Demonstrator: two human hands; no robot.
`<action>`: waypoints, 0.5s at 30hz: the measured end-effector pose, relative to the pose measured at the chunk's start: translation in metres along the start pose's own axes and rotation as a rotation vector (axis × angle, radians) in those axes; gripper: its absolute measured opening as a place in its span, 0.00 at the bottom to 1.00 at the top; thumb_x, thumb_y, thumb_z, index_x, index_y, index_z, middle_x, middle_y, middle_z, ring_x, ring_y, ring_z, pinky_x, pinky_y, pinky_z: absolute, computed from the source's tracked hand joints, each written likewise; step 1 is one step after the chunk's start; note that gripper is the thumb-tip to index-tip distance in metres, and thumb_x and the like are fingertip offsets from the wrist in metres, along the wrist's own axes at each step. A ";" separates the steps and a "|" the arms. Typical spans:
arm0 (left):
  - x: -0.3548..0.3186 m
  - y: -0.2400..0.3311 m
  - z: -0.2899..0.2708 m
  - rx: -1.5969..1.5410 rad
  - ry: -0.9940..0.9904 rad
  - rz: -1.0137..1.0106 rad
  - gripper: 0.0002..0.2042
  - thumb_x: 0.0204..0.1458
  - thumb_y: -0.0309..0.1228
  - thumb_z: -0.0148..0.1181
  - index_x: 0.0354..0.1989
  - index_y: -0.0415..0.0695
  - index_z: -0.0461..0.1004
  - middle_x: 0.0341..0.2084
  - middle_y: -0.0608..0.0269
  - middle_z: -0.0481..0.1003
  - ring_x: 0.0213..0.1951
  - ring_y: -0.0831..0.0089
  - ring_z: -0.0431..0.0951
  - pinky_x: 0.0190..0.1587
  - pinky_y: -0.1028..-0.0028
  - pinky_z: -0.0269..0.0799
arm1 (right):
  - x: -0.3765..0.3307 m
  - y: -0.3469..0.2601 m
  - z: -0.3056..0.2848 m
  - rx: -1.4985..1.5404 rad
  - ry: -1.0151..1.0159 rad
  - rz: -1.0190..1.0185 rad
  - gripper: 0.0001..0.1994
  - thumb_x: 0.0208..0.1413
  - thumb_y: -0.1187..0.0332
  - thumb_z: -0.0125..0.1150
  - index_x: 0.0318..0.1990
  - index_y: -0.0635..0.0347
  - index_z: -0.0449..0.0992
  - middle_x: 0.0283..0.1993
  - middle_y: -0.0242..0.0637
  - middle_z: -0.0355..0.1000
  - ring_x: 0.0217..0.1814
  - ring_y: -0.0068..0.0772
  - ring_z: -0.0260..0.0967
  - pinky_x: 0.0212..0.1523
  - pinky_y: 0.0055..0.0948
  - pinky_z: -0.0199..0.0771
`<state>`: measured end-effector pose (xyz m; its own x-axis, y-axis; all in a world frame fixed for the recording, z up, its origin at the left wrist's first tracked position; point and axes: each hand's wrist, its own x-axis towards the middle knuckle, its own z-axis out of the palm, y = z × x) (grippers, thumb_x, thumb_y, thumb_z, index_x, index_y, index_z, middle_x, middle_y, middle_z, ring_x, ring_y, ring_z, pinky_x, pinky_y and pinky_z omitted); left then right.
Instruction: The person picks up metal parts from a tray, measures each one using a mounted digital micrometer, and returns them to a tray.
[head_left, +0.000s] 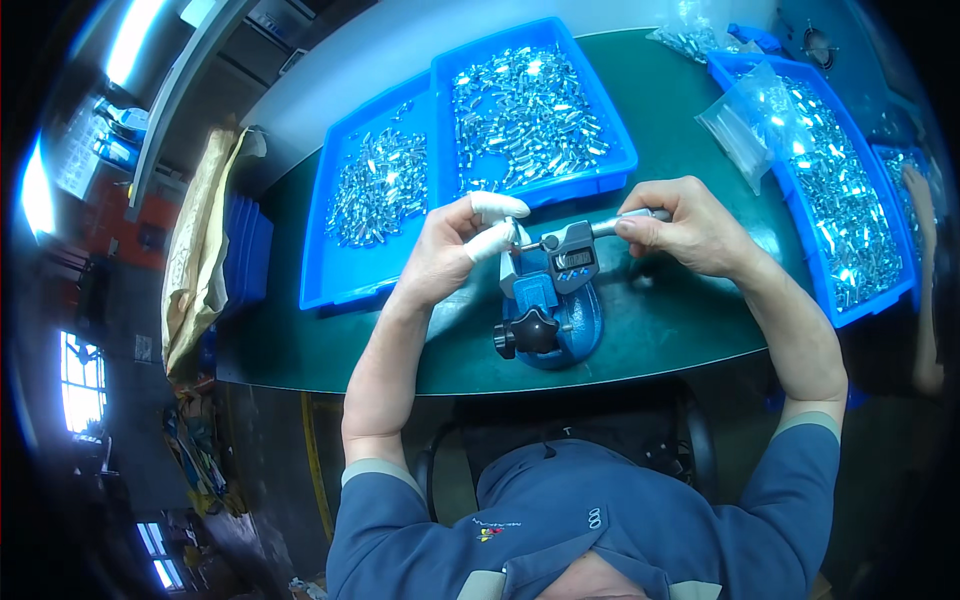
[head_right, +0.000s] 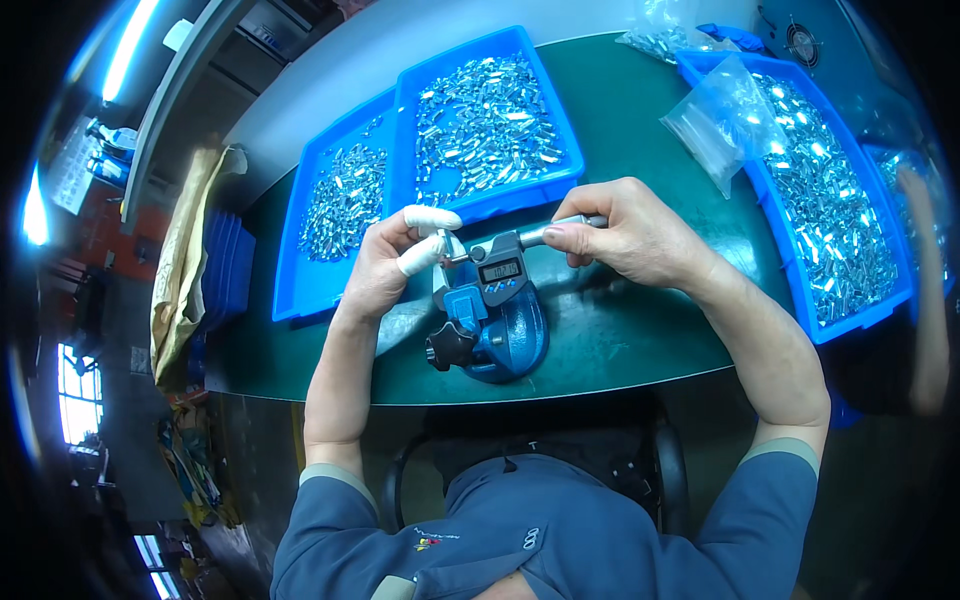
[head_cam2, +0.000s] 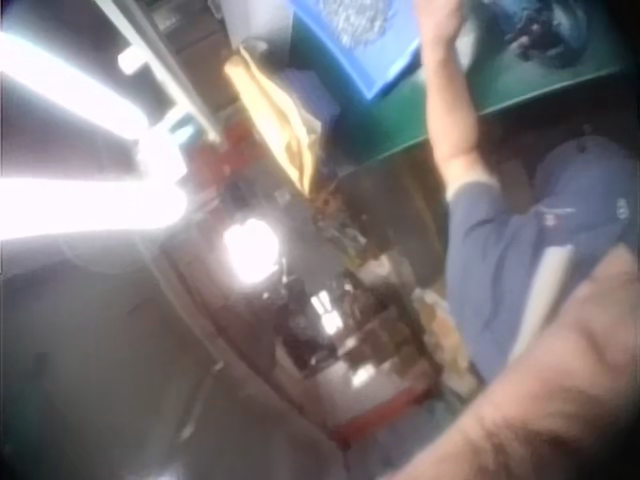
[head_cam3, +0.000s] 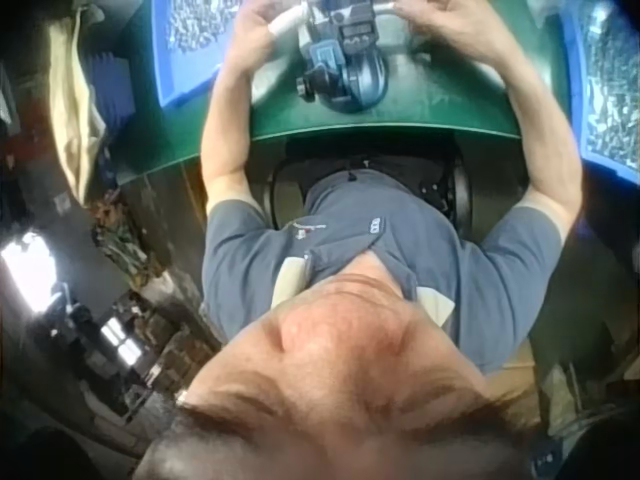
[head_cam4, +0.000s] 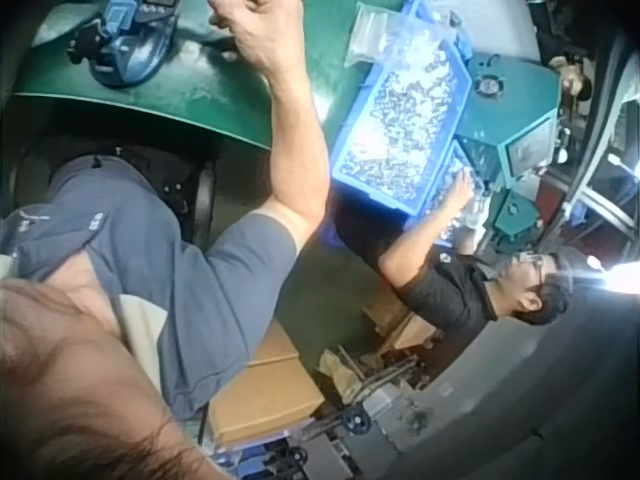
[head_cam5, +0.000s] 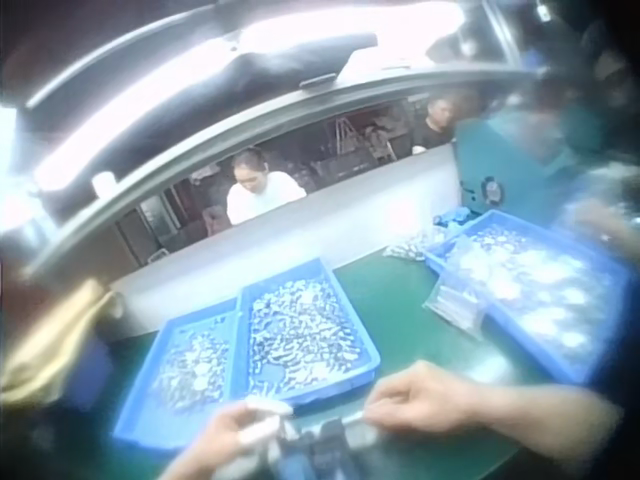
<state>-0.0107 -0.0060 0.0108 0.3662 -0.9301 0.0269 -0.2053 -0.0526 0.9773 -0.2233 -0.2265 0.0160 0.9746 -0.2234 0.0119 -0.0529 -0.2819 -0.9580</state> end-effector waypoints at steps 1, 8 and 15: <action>0.000 0.000 -0.002 0.005 0.025 0.029 0.11 0.59 0.26 0.60 0.49 0.40 0.77 0.33 0.60 0.81 0.36 0.76 0.80 0.43 0.74 0.76 | 0.000 0.001 0.000 0.001 0.003 -0.002 0.14 0.61 0.61 0.63 0.37 0.66 0.79 0.27 0.33 0.75 0.32 0.21 0.73 0.34 0.22 0.72; 0.003 0.009 -0.061 0.633 0.689 0.120 0.15 0.56 0.25 0.64 0.52 0.39 0.77 0.38 0.57 0.81 0.41 0.70 0.81 0.46 0.72 0.75 | 0.000 0.002 -0.002 0.048 -0.008 0.023 0.13 0.61 0.62 0.64 0.37 0.67 0.79 0.29 0.33 0.75 0.32 0.22 0.74 0.35 0.23 0.74; 0.031 0.004 -0.068 1.135 0.451 0.332 0.14 0.52 0.25 0.67 0.48 0.41 0.80 0.42 0.54 0.81 0.49 0.59 0.79 0.53 0.66 0.72 | -0.001 0.001 -0.001 0.026 -0.004 -0.005 0.15 0.60 0.60 0.65 0.36 0.67 0.79 0.28 0.34 0.75 0.31 0.21 0.73 0.34 0.23 0.72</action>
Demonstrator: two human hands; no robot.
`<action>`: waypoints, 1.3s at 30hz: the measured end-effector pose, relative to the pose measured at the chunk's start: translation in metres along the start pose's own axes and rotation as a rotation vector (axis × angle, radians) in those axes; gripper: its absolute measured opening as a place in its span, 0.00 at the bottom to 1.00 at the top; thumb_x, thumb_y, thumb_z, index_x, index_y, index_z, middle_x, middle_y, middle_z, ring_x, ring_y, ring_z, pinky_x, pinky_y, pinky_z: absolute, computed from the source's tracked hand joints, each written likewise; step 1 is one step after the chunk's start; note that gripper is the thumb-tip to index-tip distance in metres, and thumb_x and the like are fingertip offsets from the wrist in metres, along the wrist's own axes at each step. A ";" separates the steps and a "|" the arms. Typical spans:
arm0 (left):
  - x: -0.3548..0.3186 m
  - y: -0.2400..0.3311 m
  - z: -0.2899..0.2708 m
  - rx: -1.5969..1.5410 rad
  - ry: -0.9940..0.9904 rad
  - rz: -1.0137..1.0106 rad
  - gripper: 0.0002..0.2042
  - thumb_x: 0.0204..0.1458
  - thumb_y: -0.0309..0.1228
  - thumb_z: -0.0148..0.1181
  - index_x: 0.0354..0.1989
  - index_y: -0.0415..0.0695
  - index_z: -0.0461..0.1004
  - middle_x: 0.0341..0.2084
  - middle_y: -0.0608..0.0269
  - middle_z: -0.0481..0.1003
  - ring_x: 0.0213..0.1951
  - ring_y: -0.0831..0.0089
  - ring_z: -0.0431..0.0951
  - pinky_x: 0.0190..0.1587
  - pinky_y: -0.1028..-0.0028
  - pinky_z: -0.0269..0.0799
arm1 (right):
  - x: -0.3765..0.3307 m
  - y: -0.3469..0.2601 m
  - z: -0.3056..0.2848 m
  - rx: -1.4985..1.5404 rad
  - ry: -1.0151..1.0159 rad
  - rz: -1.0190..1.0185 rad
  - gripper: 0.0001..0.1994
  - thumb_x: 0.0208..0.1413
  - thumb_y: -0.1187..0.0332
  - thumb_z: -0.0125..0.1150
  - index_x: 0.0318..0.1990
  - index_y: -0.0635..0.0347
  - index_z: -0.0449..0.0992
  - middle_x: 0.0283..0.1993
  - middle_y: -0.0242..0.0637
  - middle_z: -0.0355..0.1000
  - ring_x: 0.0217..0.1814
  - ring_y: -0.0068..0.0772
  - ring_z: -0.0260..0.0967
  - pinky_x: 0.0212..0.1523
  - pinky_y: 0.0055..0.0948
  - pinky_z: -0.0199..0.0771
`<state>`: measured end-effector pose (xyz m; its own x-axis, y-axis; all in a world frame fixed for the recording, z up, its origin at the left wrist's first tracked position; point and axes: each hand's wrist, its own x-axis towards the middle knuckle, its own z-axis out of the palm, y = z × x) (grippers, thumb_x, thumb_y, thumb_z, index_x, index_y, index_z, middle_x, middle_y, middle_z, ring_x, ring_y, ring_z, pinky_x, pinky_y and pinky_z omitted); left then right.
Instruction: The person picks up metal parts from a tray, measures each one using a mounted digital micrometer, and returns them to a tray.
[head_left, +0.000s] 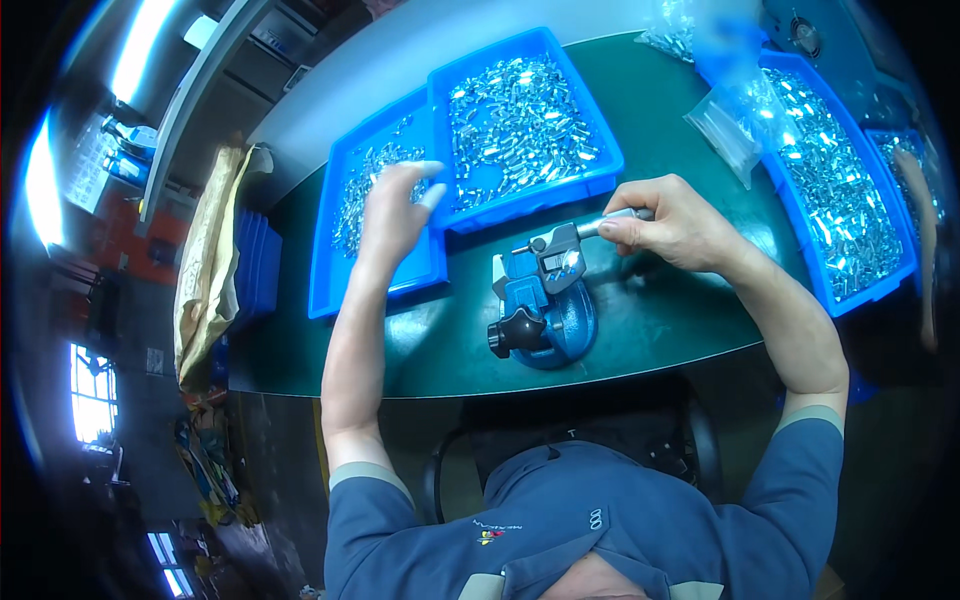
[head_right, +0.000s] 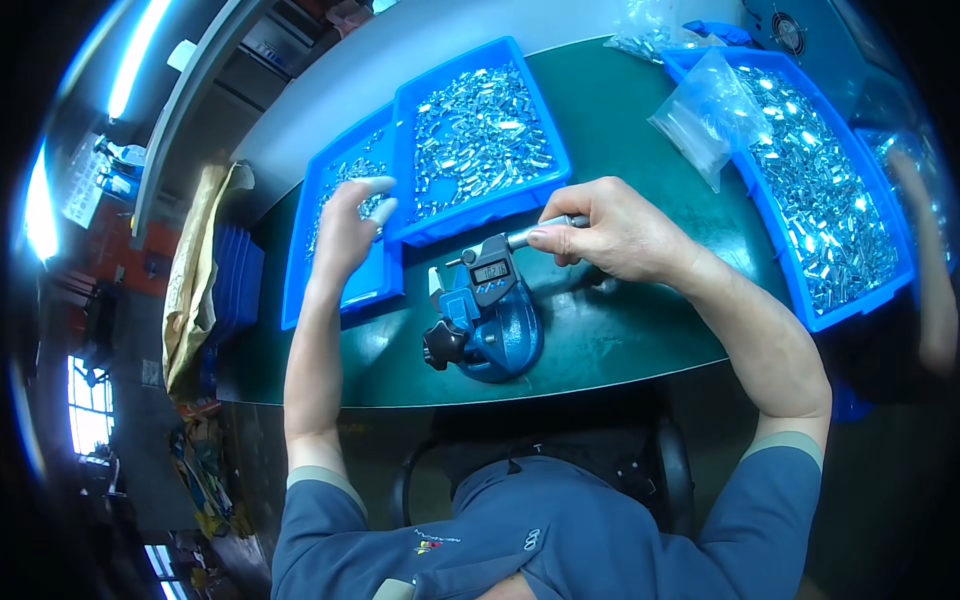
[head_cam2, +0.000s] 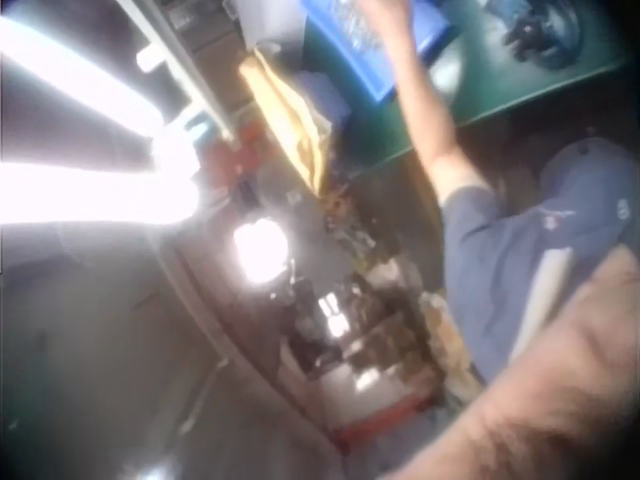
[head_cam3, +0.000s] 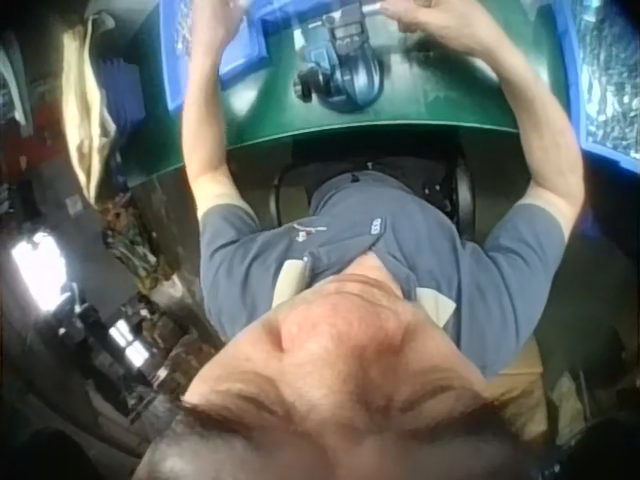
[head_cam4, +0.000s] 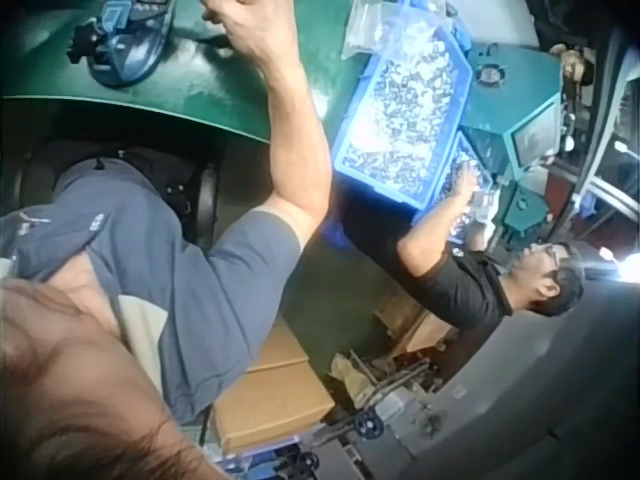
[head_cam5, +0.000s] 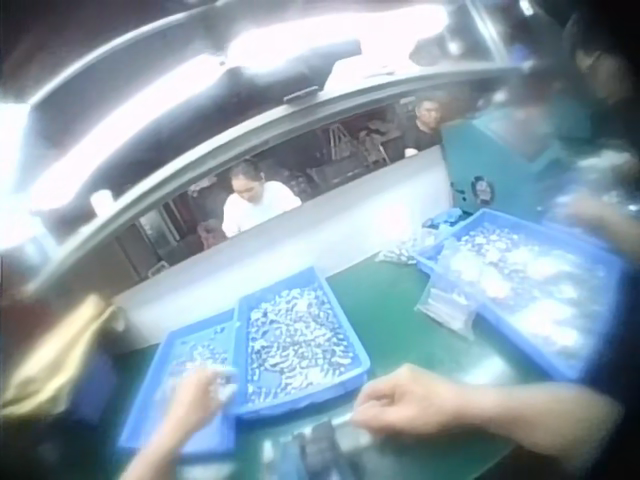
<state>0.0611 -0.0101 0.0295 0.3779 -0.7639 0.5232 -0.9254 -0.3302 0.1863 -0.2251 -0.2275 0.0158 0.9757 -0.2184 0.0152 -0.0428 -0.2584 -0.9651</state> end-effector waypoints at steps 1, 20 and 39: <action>0.009 0.004 0.008 0.008 -0.121 0.067 0.14 0.51 0.25 0.67 0.47 0.42 0.80 0.42 0.53 0.81 0.48 0.57 0.79 0.53 0.64 0.73 | 0.000 0.001 0.000 -0.002 0.003 0.000 0.15 0.60 0.60 0.65 0.36 0.67 0.79 0.28 0.34 0.75 0.31 0.21 0.73 0.34 0.23 0.72; -0.022 0.062 0.006 -0.922 -0.154 -0.299 0.13 0.59 0.22 0.59 0.52 0.36 0.75 0.40 0.55 0.81 0.46 0.69 0.81 0.54 0.69 0.75 | -0.002 -0.006 -0.002 -0.077 -0.006 -0.031 0.15 0.60 0.61 0.64 0.38 0.67 0.79 0.29 0.35 0.76 0.32 0.22 0.74 0.35 0.23 0.74; -0.055 0.070 0.010 -1.287 -0.289 -0.444 0.10 0.57 0.19 0.61 0.46 0.39 0.77 0.38 0.59 0.80 0.44 0.71 0.82 0.48 0.72 0.77 | 0.001 -0.002 0.000 -0.076 0.003 -0.008 0.14 0.59 0.61 0.65 0.37 0.67 0.79 0.28 0.33 0.76 0.31 0.21 0.73 0.35 0.23 0.73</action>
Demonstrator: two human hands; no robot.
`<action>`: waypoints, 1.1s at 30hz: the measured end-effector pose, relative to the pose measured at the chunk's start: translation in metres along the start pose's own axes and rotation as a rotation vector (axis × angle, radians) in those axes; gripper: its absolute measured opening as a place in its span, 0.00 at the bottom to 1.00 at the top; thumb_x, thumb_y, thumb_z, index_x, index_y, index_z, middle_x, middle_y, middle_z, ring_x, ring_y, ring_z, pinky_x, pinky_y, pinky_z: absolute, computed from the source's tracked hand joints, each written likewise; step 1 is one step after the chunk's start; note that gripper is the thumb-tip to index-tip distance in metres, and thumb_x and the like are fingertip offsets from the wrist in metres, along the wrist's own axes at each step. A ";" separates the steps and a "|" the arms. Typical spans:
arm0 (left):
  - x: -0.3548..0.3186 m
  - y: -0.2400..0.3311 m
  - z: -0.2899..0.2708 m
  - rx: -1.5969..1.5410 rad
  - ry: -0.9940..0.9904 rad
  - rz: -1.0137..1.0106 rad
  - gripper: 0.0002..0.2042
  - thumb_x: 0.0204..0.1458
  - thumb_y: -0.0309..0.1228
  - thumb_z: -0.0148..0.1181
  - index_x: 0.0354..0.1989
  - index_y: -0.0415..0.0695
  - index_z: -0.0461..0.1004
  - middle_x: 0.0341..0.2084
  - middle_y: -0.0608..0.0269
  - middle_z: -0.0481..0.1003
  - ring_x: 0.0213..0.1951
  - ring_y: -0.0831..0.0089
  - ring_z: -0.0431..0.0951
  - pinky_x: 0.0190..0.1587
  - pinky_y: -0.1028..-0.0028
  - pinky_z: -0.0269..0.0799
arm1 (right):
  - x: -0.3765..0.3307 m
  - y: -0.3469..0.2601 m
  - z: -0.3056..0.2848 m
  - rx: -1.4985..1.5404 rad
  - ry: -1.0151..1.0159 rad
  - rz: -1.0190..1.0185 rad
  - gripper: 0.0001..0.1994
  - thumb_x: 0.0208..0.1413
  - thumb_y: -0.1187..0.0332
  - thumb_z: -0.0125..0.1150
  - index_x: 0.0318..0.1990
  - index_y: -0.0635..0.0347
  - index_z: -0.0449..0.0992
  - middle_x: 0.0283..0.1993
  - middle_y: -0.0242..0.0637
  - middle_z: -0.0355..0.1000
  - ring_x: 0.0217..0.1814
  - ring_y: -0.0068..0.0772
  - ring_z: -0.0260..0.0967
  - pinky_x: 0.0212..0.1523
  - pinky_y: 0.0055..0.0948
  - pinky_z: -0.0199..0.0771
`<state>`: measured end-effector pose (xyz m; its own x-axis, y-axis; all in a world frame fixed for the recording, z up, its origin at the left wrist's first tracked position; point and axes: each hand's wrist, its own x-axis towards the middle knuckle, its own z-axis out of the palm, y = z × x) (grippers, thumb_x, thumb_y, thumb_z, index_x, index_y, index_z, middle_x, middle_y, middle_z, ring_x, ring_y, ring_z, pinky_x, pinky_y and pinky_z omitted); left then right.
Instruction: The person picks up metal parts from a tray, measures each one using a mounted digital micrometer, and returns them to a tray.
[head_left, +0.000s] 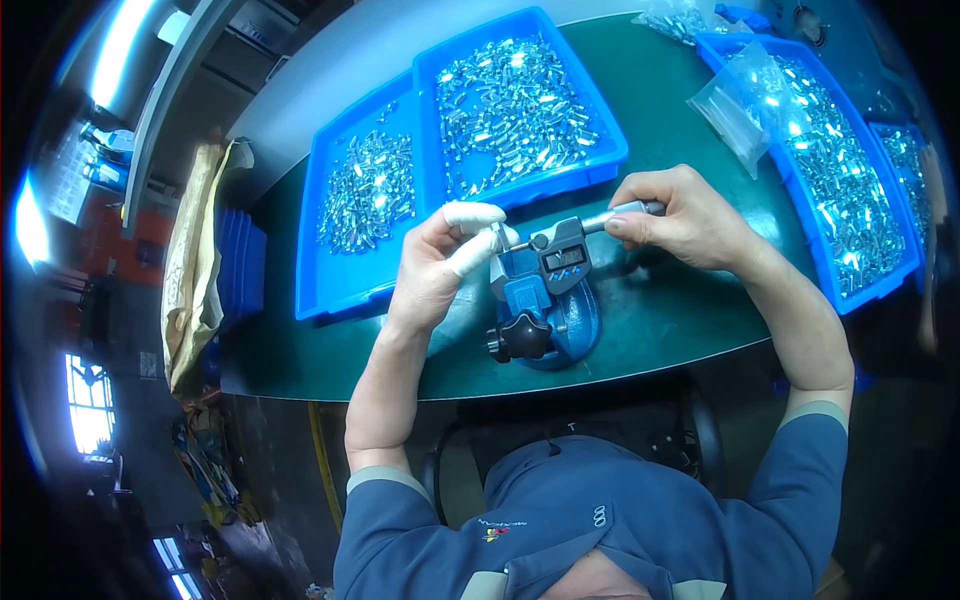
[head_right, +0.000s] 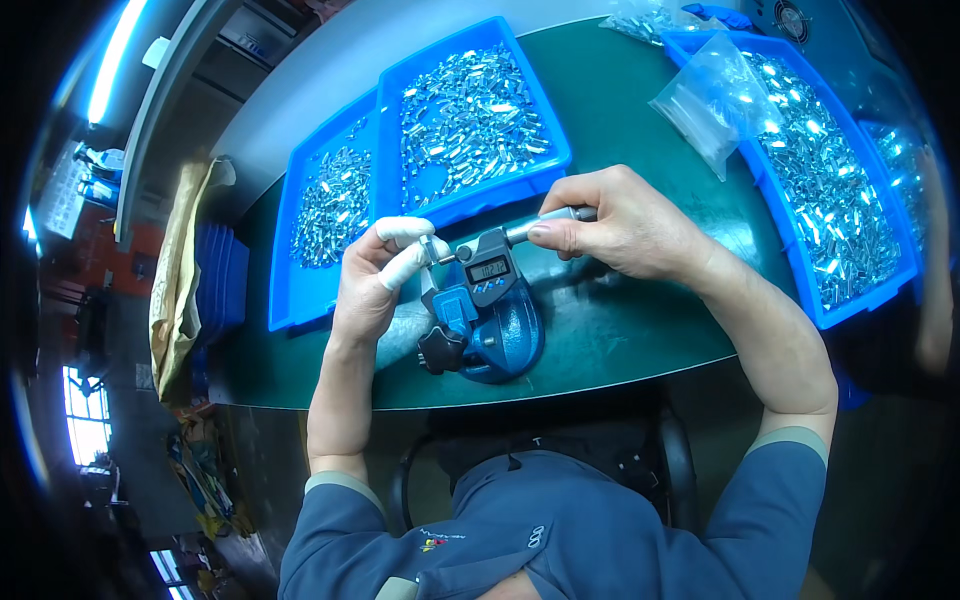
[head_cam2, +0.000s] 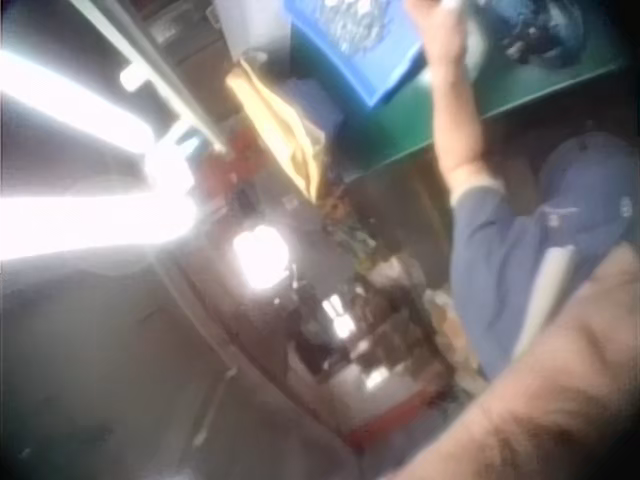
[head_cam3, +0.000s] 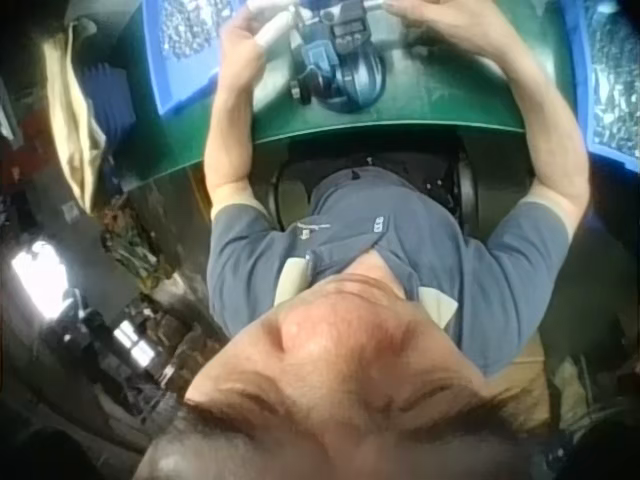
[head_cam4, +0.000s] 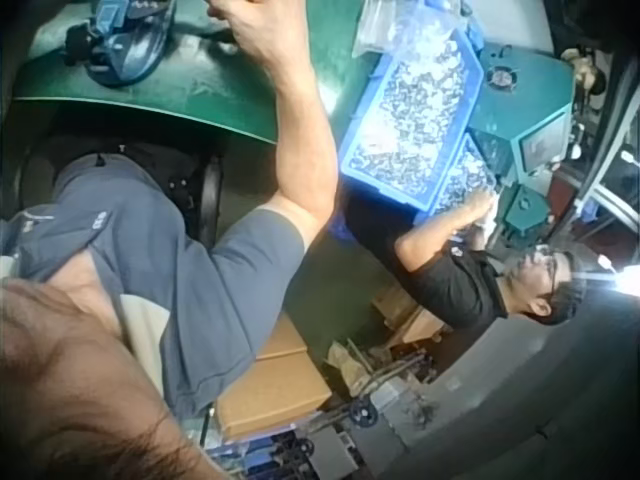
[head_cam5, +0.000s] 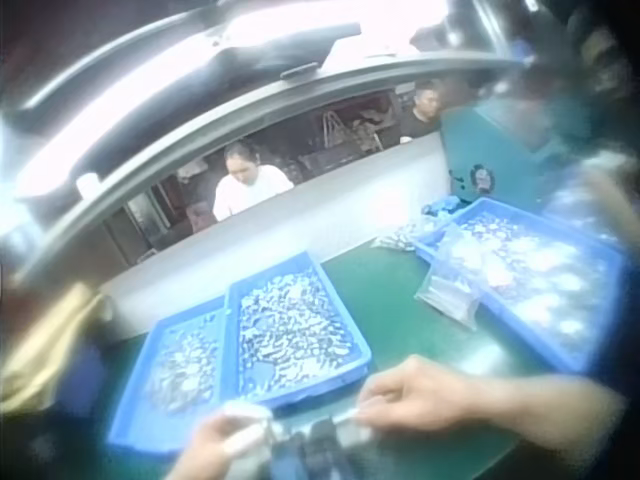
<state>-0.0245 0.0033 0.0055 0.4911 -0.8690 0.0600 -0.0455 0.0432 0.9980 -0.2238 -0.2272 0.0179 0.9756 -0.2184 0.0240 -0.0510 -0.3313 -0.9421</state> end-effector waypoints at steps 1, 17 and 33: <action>0.001 -0.002 -0.001 0.018 -0.002 0.023 0.10 0.57 0.21 0.61 0.47 0.39 0.77 0.38 0.57 0.81 0.43 0.71 0.82 0.47 0.72 0.77 | 0.000 0.000 0.000 -0.001 0.000 0.000 0.14 0.59 0.61 0.65 0.37 0.67 0.79 0.28 0.33 0.76 0.31 0.21 0.73 0.35 0.23 0.73; 0.000 -0.003 0.001 0.067 0.004 0.045 0.10 0.57 0.24 0.62 0.47 0.40 0.76 0.39 0.57 0.81 0.42 0.72 0.81 0.45 0.72 0.77 | 0.001 0.001 0.001 0.035 0.020 0.034 0.15 0.60 0.60 0.65 0.34 0.66 0.80 0.25 0.33 0.74 0.29 0.21 0.73 0.32 0.22 0.71; 0.001 -0.007 -0.001 0.052 -0.025 0.012 0.13 0.60 0.28 0.59 0.53 0.39 0.76 0.40 0.58 0.80 0.43 0.72 0.80 0.50 0.71 0.74 | 0.002 0.001 0.003 0.045 0.028 0.046 0.16 0.61 0.58 0.64 0.33 0.66 0.81 0.24 0.32 0.73 0.28 0.21 0.72 0.30 0.22 0.69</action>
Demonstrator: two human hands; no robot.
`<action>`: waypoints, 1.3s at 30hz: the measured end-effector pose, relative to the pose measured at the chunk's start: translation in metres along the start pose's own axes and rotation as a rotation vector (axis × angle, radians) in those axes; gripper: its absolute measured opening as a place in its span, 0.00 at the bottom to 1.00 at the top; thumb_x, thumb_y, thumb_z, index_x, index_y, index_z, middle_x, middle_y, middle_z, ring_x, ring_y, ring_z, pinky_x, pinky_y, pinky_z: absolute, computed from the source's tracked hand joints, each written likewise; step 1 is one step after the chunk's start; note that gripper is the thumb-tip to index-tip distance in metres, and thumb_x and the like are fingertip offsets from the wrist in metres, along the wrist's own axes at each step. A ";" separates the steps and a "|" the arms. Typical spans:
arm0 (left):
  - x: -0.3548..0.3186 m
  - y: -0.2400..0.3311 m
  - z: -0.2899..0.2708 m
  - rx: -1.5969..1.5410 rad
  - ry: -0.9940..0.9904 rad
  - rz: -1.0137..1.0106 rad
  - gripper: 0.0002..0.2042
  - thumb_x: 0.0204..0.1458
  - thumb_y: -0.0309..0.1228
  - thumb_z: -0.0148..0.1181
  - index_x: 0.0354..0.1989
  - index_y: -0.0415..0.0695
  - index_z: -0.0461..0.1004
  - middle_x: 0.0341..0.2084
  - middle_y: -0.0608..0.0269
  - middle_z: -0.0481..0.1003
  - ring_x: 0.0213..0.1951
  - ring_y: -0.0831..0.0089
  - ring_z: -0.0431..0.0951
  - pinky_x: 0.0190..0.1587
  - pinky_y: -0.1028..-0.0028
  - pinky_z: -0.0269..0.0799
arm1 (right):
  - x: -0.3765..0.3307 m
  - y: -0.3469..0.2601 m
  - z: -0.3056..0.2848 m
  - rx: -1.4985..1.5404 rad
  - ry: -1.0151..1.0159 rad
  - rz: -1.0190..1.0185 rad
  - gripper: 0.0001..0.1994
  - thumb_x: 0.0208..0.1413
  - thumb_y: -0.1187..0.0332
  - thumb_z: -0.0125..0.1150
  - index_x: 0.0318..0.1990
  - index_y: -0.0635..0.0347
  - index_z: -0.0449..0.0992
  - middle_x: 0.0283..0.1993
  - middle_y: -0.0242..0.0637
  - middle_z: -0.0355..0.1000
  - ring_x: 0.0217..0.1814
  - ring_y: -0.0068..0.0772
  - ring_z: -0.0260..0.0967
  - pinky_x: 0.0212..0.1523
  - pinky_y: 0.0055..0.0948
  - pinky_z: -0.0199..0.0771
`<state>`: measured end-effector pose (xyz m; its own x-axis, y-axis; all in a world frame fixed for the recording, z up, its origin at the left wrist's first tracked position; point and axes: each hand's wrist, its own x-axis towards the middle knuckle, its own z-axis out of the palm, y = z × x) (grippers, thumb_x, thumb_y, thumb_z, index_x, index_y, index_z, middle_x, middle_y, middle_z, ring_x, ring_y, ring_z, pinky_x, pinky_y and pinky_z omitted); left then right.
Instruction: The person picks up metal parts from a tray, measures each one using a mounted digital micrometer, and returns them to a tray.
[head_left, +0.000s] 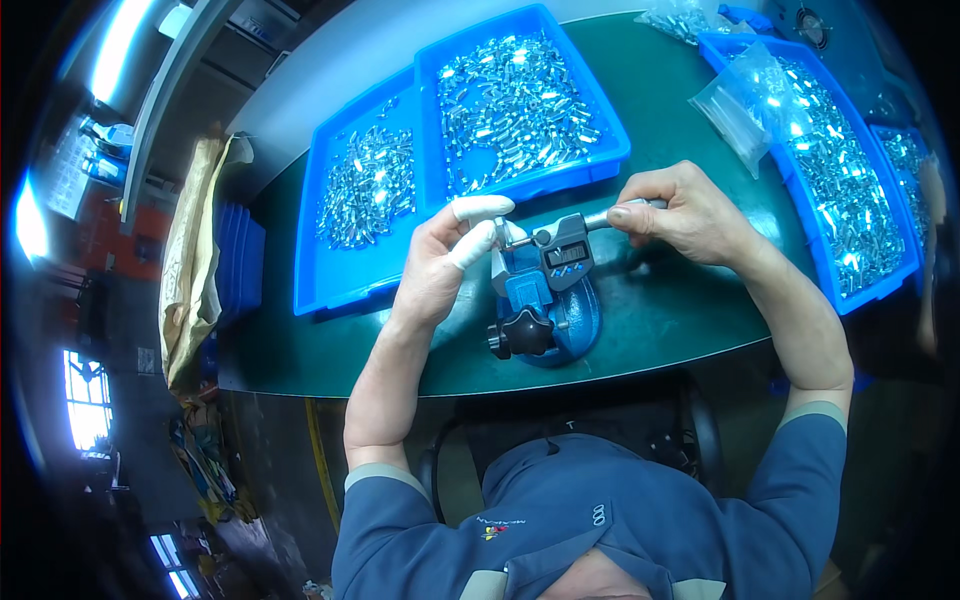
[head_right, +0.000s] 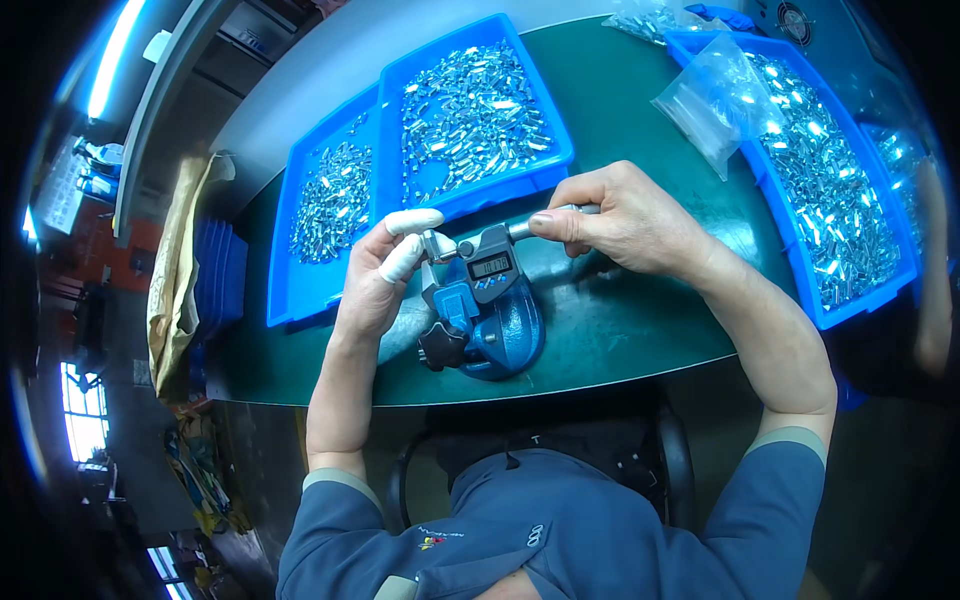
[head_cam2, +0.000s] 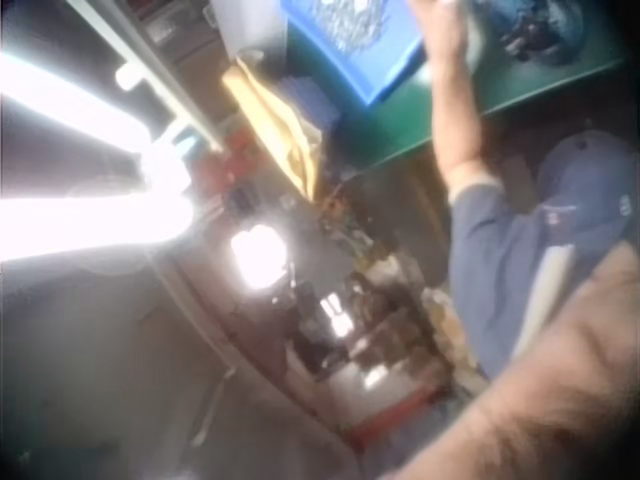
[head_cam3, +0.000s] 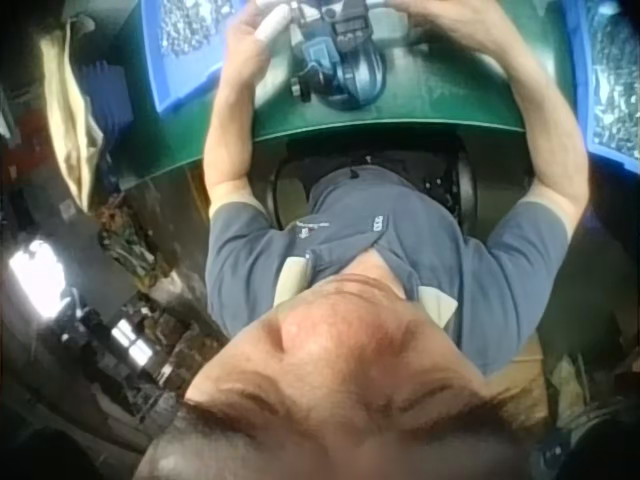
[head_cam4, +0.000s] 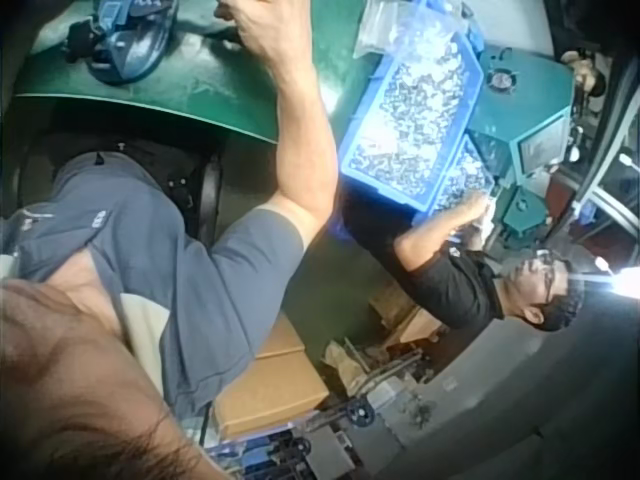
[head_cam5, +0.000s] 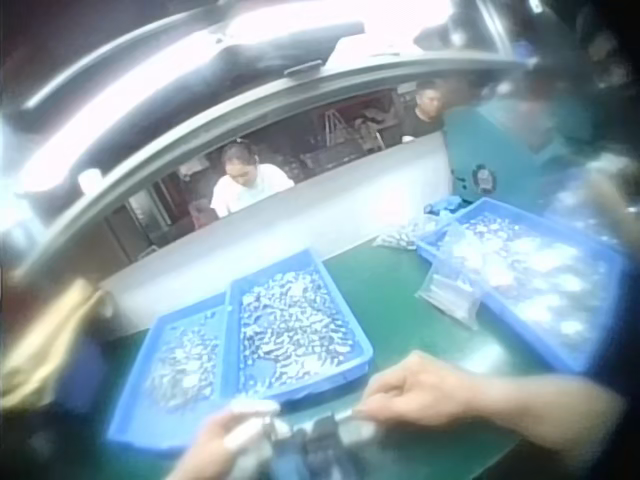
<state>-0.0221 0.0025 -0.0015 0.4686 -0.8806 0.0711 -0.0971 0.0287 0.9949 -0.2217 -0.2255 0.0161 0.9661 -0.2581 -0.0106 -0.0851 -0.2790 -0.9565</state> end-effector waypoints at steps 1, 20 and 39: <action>0.000 0.000 0.001 -0.005 -0.001 -0.008 0.14 0.61 0.30 0.58 0.53 0.38 0.75 0.39 0.57 0.80 0.42 0.72 0.80 0.49 0.71 0.74 | 0.000 0.000 0.000 0.000 0.001 0.000 0.16 0.61 0.58 0.64 0.33 0.66 0.81 0.24 0.32 0.73 0.28 0.21 0.72 0.30 0.22 0.69; 0.001 0.006 0.001 -0.092 -0.045 -0.135 0.15 0.58 0.30 0.63 0.53 0.39 0.76 0.38 0.59 0.80 0.41 0.73 0.81 0.49 0.72 0.77 | 0.000 0.006 -0.002 0.004 -0.037 -0.028 0.18 0.62 0.55 0.62 0.35 0.66 0.80 0.26 0.32 0.75 0.31 0.21 0.72 0.34 0.24 0.71; 0.000 0.004 0.000 -0.083 -0.009 -0.135 0.14 0.57 0.30 0.65 0.50 0.40 0.78 0.34 0.61 0.81 0.38 0.75 0.82 0.42 0.75 0.78 | 0.000 0.003 -0.002 -0.030 -0.028 -0.034 0.16 0.63 0.58 0.60 0.37 0.65 0.80 0.27 0.32 0.76 0.31 0.19 0.73 0.34 0.21 0.71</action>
<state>-0.0225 0.0024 0.0026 0.4641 -0.8834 -0.0644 0.0400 -0.0518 0.9979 -0.2222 -0.2281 0.0135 0.9749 -0.2222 0.0132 -0.0591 -0.3153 -0.9471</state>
